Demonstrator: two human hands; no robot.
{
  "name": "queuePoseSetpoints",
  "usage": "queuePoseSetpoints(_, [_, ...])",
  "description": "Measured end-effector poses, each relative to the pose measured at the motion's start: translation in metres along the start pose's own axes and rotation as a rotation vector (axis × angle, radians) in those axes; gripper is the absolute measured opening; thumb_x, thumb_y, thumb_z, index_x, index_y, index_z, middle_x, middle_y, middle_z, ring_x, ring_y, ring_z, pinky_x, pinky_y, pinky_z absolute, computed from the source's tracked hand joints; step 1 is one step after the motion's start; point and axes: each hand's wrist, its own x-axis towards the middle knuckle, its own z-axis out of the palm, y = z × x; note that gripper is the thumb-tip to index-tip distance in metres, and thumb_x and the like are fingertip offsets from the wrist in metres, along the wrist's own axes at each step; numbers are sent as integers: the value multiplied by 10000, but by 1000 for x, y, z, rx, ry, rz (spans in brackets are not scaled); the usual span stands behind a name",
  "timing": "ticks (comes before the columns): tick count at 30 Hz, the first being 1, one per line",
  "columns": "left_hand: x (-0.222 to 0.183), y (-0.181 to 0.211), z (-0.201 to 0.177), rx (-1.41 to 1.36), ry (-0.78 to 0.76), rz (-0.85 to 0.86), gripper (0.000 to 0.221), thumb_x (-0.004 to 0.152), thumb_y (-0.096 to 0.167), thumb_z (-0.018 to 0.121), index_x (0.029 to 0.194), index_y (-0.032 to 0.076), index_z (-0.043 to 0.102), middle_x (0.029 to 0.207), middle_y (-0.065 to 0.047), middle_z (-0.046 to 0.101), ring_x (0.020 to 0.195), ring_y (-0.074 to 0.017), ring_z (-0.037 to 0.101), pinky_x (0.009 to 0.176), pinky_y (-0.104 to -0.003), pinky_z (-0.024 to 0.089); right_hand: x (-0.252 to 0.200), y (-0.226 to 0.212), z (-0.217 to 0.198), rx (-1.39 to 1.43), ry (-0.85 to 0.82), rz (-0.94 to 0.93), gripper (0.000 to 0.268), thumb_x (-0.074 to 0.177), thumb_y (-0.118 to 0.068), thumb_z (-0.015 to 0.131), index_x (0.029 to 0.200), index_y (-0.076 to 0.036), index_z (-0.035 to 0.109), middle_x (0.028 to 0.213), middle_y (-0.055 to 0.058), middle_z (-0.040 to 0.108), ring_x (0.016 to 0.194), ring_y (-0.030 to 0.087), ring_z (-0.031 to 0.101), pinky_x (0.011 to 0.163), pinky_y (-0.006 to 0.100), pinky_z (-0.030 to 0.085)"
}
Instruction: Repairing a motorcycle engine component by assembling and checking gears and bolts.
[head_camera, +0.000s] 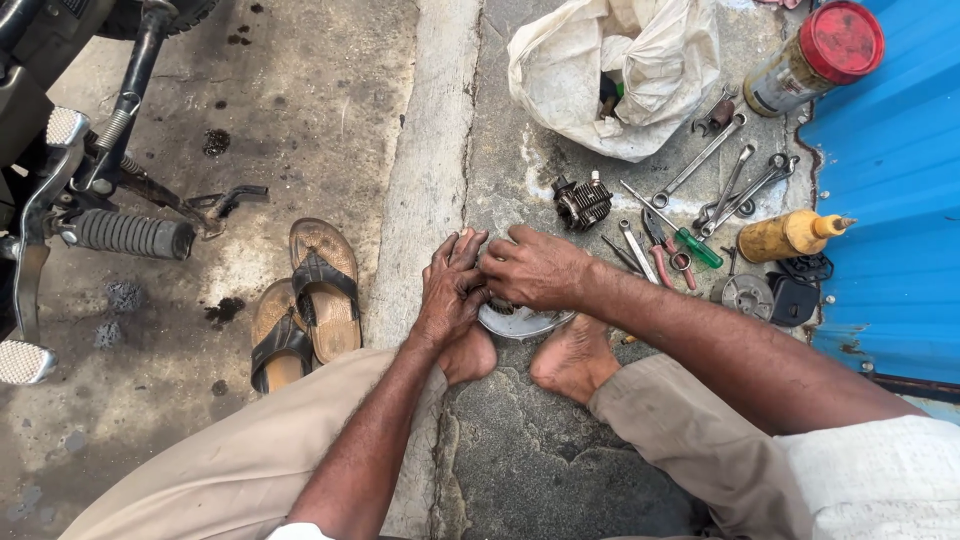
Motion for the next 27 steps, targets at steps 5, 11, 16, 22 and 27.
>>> queuePoseSetpoints(5, [-2, 15, -11, -5, 3, -6, 155, 844, 270, 819, 993, 230, 831, 1648, 77, 380, 1548, -335, 219, 1208, -559, 209, 6, -11, -2, 614, -88, 754, 392, 1000, -394, 651, 983, -17, 758, 844, 168, 721, 789, 272, 733, 685, 432, 608])
queuePoseSetpoints(11, [-2, 19, -15, -15, -16, -9, 190, 814, 246, 820, 1002, 224, 827, 1650, 74, 372, 1550, -340, 221, 1219, -565, 192, 18, -19, 2, 881, -197, 975, 372, 969, -384, 684, 988, -20, 756, 722, 138, 714, 647, 253, 730, 645, 452, 606])
queuePoseSetpoints(16, [-2, 3, -5, -5, -7, 69, 233, 878, 168, 790, 1098, 234, 826, 1681, 69, 365, 1561, -334, 219, 1231, -581, 165, 9, -20, -23, 6, 0, 98, 242, 882, -318, 702, 936, -88, 756, 1090, 120, 707, 840, 231, 726, 669, 392, 611])
queuePoseSetpoints(22, [1, 21, -15, -18, -24, -59, 172, 816, 260, 824, 984, 229, 837, 1629, 99, 400, 1541, -314, 226, 1229, -542, 203, -17, -42, 9, 562, -110, 486, 419, 919, -331, 682, 1319, -212, 711, 1041, 83, 653, 887, 233, 713, 699, 410, 594])
queuePoseSetpoints(27, [1, 16, -12, -59, 10, 18, 157, 833, 270, 826, 978, 211, 827, 1629, 75, 416, 1553, -325, 232, 1237, -546, 209, -1, -40, 15, 975, 29, 1107, 494, 940, -477, 719, 1029, 9, 716, 849, 156, 713, 777, 254, 752, 687, 435, 617])
